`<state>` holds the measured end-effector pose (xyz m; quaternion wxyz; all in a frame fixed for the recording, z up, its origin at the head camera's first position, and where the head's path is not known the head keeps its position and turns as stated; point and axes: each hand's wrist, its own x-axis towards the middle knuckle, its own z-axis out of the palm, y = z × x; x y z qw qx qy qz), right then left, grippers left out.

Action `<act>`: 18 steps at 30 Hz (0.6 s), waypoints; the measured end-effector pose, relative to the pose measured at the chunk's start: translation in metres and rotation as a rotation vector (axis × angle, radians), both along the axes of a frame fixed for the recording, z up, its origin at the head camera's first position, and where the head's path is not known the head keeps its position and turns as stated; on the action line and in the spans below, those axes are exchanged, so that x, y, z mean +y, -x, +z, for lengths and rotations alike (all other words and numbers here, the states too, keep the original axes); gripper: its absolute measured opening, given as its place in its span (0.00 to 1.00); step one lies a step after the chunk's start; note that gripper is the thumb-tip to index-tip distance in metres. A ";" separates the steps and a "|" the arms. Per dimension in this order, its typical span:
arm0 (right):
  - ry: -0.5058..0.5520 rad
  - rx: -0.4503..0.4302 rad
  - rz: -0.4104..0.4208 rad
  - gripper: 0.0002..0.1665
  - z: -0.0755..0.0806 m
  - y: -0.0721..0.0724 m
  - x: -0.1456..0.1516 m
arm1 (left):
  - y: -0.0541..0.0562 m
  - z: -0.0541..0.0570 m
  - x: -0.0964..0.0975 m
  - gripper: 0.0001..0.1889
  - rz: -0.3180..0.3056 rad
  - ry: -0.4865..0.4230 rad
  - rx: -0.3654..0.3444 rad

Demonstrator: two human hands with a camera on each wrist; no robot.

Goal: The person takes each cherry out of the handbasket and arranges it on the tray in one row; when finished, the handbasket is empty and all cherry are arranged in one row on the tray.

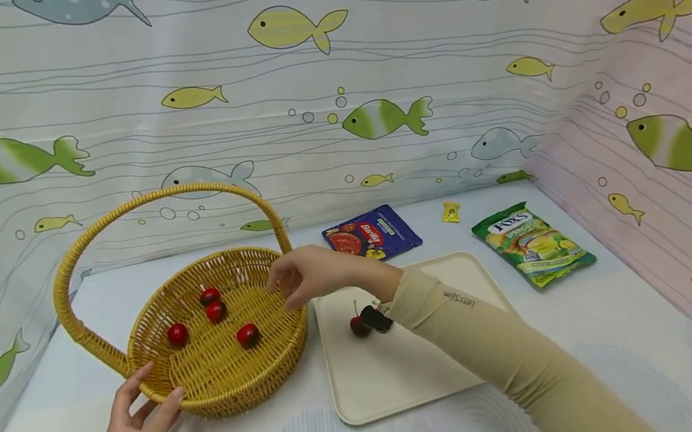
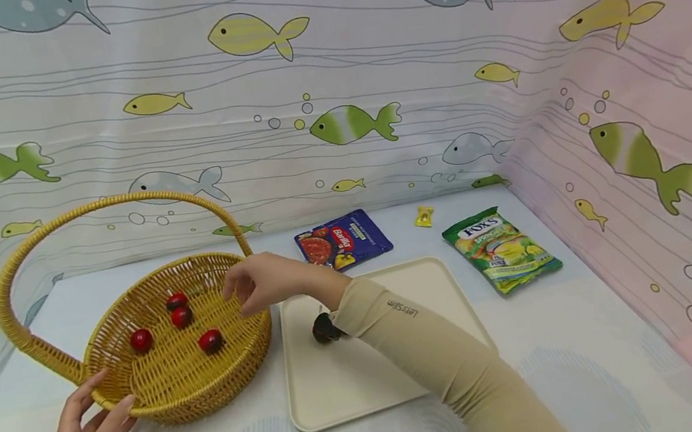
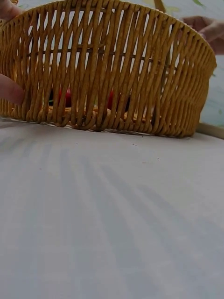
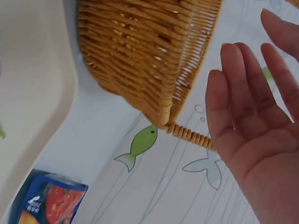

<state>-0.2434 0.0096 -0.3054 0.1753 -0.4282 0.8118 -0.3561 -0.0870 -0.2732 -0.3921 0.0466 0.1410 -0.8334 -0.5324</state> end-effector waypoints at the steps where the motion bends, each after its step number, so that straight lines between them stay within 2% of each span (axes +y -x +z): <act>1: 0.001 -0.005 0.021 0.15 0.001 0.001 -0.004 | 0.000 0.000 0.000 0.39 -0.001 -0.001 0.000; 10: -0.022 -0.071 0.161 0.17 0.010 0.012 -0.037 | 0.002 -0.002 -0.002 0.39 -0.001 0.005 -0.006; 18: -0.061 -0.113 0.159 0.14 0.007 0.024 -0.064 | 0.002 -0.002 -0.003 0.39 -0.001 0.003 -0.006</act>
